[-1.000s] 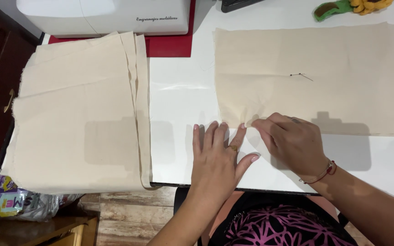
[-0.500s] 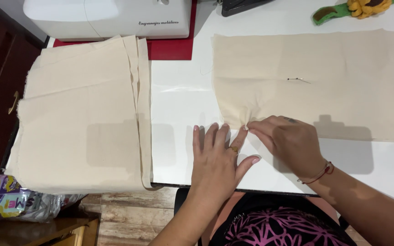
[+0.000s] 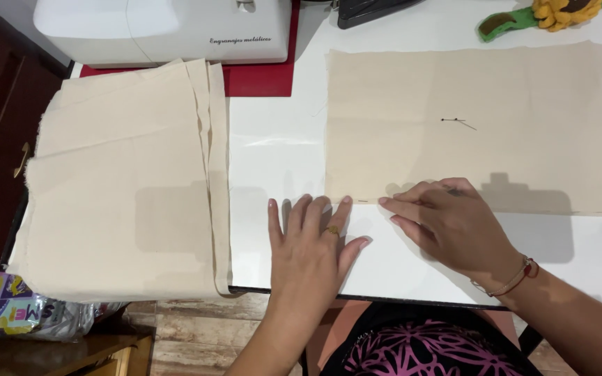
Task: The person folds the edge of a beige fabric piece and secures it with pins. They repeat this process for multiple fabric pieces, picking up pins from a sunflower-shaped holder and placing them along the folded edges.
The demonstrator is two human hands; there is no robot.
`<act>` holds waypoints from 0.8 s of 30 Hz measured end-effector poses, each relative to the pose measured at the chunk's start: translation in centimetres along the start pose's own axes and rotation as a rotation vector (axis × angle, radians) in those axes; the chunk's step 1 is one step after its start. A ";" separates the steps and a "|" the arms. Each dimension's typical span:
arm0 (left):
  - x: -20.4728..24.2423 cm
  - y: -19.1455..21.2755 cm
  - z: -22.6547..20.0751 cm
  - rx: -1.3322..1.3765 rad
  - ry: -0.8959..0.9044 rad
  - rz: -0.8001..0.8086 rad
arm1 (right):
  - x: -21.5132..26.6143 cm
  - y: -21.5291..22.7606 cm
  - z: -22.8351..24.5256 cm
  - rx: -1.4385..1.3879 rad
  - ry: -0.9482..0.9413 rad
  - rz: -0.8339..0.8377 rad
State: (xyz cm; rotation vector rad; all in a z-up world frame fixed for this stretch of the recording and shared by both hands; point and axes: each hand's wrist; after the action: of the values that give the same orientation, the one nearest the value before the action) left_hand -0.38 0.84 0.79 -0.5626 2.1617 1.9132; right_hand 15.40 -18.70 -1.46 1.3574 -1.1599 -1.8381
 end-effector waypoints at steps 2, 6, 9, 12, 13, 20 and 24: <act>0.0 0.5 0.2 -0.007 0.027 0.079 | 0.1 0.1 -0.1 -0.011 -0.003 0.034; 0.0 0.9 1.1 0.009 0.023 0.023 | -0.9 1.4 -0.5 -0.182 -0.110 0.224; -0.2 1.3 1.2 -0.016 0.028 -0.014 | -1.0 3.3 -1.6 -0.392 -0.380 0.458; -0.8 1.6 -0.2 0.080 0.042 0.135 | 0.0 4.1 -2.3 -0.388 -0.516 0.401; -1.1 1.6 -0.9 0.220 -0.021 0.172 | 0.4 4.0 -2.6 -0.332 -0.489 0.394; -1.5 -2.8 -5.0 0.204 -0.292 0.093 | 1.8 2.7 -3.2 -0.150 -0.332 0.279; -1.6 -3.5 -5.6 0.125 -0.253 0.095 | 1.7 2.7 -3.6 -0.160 -0.309 0.267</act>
State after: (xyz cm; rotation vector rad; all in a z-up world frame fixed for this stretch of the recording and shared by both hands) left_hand 3.03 -4.78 -0.94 -0.1866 2.1557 1.7685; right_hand 18.17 -22.47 -0.21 0.8061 -1.2468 -1.9366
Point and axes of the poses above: each hand's wrist, its own x-axis away from the middle knuckle, its own y-axis out of the back of the hand, z = x × y, and after that the axes turned 1 degree about z, right-handed
